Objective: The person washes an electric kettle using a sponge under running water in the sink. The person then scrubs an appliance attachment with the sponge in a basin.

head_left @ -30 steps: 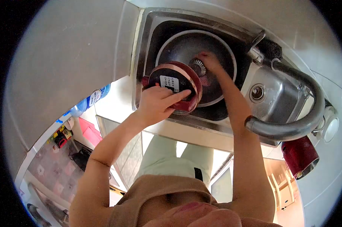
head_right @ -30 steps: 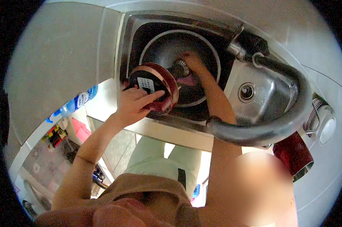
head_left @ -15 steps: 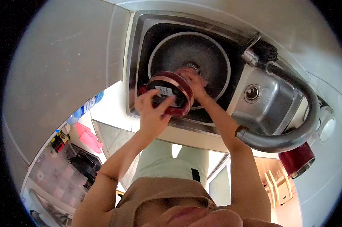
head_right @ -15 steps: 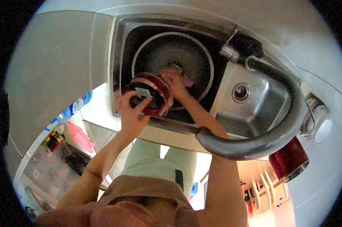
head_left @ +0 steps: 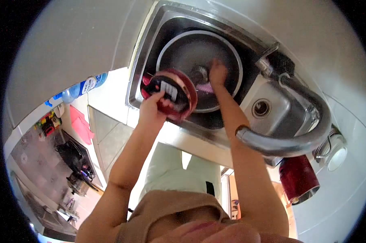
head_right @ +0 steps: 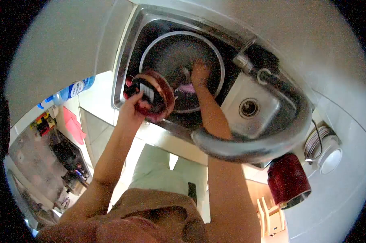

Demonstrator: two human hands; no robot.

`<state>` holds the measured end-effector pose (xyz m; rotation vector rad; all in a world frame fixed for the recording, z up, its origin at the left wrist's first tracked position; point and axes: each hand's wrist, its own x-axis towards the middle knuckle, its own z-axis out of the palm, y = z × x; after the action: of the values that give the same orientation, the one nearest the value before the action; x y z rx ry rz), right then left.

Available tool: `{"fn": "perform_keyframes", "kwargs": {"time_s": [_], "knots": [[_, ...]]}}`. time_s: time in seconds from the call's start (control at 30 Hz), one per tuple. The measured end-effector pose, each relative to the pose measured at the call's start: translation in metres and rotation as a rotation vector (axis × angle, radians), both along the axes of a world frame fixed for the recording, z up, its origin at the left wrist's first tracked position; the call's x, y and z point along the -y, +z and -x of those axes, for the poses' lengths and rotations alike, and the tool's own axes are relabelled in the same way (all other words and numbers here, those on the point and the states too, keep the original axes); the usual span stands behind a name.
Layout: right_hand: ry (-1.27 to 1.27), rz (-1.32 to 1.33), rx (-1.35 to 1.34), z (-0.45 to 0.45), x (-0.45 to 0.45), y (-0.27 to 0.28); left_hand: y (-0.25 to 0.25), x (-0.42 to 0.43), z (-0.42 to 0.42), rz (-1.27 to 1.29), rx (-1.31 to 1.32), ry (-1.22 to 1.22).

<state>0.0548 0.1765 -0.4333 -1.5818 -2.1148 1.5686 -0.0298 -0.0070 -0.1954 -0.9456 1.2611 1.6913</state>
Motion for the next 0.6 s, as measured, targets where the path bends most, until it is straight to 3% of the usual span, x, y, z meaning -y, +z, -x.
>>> {"fn": "perform_keyframes", "kwargs": {"time_s": [0.07, 0.13, 0.2, 0.27, 0.33, 0.43, 0.53, 0.57, 0.6], "knots": [[-0.738, 0.278, -0.492, 0.007, -0.003, -0.028, 0.028, -0.004, -0.012, 0.097, -0.159, -0.120], [-0.535, 0.436, -0.567, 0.014, -0.010, -0.069, 0.042, 0.000, -0.018, 0.110, -0.274, -0.201], [-0.455, 0.746, -0.633, 0.018, -0.005, -0.055, 0.045, 0.014, -0.018, 0.099, -0.386, -0.352], [-0.504, 1.199, -0.687, 0.026, -0.001, 0.045, 0.045, 0.014, -0.018, 0.148, -0.469, -0.358], [-0.155, 1.252, -0.397, 0.012, 0.013, 0.113, 0.040, 0.023, -0.013, 0.174, -0.565, -0.468], [0.585, 0.011, -0.639, 0.006, 0.065, 0.098, 0.047, 0.016, -0.011, 0.214, -0.643, -0.544], [0.603, -0.478, -0.354, 0.000, 0.058, 0.101, 0.048, 0.020, -0.010, 0.298, -0.747, -0.645], [0.520, -0.532, -0.122, -0.001, 0.055, 0.093, 0.044, 0.024, -0.010, 0.292, -0.792, -0.642], [0.435, -0.482, -0.073, -0.004, 0.048, 0.082, 0.053, 0.024, -0.010, 0.320, -0.741, -0.657]]}}
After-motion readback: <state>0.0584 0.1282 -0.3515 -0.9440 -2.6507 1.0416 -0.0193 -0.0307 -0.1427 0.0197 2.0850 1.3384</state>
